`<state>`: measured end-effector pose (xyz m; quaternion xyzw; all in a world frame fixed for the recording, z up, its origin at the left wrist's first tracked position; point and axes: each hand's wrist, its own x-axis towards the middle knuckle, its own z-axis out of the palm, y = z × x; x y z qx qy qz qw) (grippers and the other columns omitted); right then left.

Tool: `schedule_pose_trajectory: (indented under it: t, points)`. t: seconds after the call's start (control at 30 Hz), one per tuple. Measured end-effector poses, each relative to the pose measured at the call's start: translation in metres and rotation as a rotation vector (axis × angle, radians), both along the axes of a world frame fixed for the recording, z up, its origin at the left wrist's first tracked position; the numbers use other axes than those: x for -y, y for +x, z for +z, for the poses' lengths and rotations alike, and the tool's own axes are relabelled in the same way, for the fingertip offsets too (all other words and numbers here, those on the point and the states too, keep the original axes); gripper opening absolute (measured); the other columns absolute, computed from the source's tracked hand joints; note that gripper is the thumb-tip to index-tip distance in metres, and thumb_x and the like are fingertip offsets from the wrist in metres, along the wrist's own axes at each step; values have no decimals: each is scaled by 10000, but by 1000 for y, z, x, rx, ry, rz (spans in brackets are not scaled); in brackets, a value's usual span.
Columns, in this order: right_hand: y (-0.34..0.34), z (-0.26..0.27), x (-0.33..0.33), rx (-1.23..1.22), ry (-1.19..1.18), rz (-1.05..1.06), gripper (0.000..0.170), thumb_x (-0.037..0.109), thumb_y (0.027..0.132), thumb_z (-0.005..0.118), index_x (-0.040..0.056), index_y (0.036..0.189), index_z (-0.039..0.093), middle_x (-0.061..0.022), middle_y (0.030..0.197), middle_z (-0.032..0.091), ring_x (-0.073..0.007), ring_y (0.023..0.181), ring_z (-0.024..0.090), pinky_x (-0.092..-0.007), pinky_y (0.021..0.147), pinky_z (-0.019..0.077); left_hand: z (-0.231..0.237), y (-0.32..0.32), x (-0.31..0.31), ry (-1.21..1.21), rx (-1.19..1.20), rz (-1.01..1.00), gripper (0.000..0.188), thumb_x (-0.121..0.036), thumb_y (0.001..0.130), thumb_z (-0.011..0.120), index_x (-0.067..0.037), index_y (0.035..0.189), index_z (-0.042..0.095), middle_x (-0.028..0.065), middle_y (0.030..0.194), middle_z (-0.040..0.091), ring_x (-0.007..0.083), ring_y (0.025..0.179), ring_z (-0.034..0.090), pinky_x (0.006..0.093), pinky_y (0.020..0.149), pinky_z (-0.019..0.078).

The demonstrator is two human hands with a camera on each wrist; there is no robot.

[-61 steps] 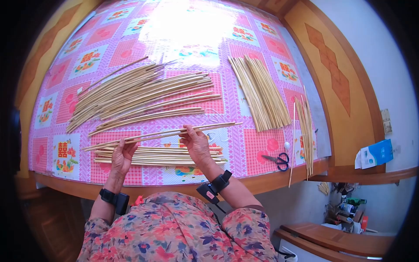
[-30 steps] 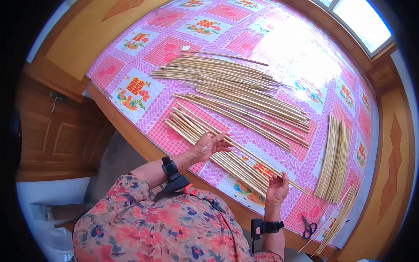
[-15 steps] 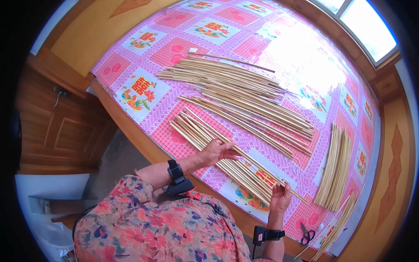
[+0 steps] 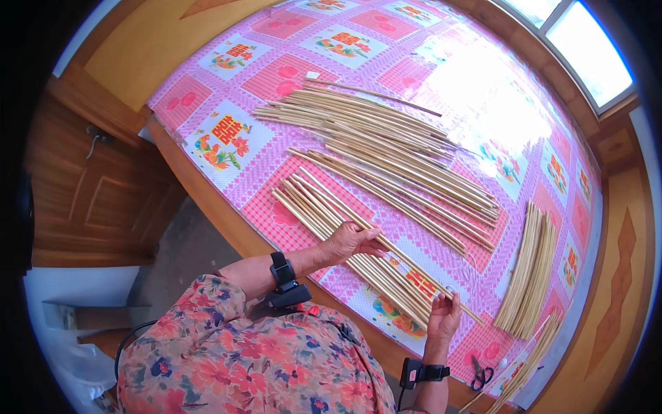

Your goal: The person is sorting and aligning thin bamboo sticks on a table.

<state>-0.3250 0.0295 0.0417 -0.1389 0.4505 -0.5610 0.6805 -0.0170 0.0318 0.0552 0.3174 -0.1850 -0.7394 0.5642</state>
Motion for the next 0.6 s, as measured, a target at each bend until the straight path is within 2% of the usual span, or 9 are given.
schedule_pose_trajectory:
  t: [0.3, 0.37, 0.5, 0.6]
  points:
    - [3, 5, 1, 29, 0, -21, 111, 166, 834, 550, 73, 891, 572, -45, 801, 611, -158, 709, 603, -264, 598, 513, -2, 4, 0, -21, 4, -56, 197, -163, 873, 492, 7, 940, 565, 157, 923, 611, 265, 873, 609, 333, 748, 530]
    - [8, 12, 0, 57, -15, -7, 140, 166, 831, 554, 64, 926, 566, -47, 815, 608, -169, 715, 603, -271, 609, 513, 2, 3, 0, -11, -27, 15, 236, -183, 858, 522, 39, 926, 561, 165, 876, 618, 232, 811, 626, 295, 699, 544]
    - [18, 23, -1, 93, -54, 22, 186, 178, 827, 560, 56, 968, 553, -55, 821, 602, -180, 733, 600, -299, 639, 519, 7, 8, -1, 22, 11, 13, 224, -187, 861, 515, 21, 912, 578, 155, 877, 622, 243, 834, 620, 337, 776, 520]
    - [21, 28, 0, 94, -103, 79, 178, 175, 835, 554, 57, 968, 562, -66, 827, 599, -172, 745, 597, -283, 644, 510, -13, 20, 0, 16, 1, 8, 218, -198, 851, 532, -1, 933, 576, 143, 919, 615, 256, 903, 597, 348, 805, 503]
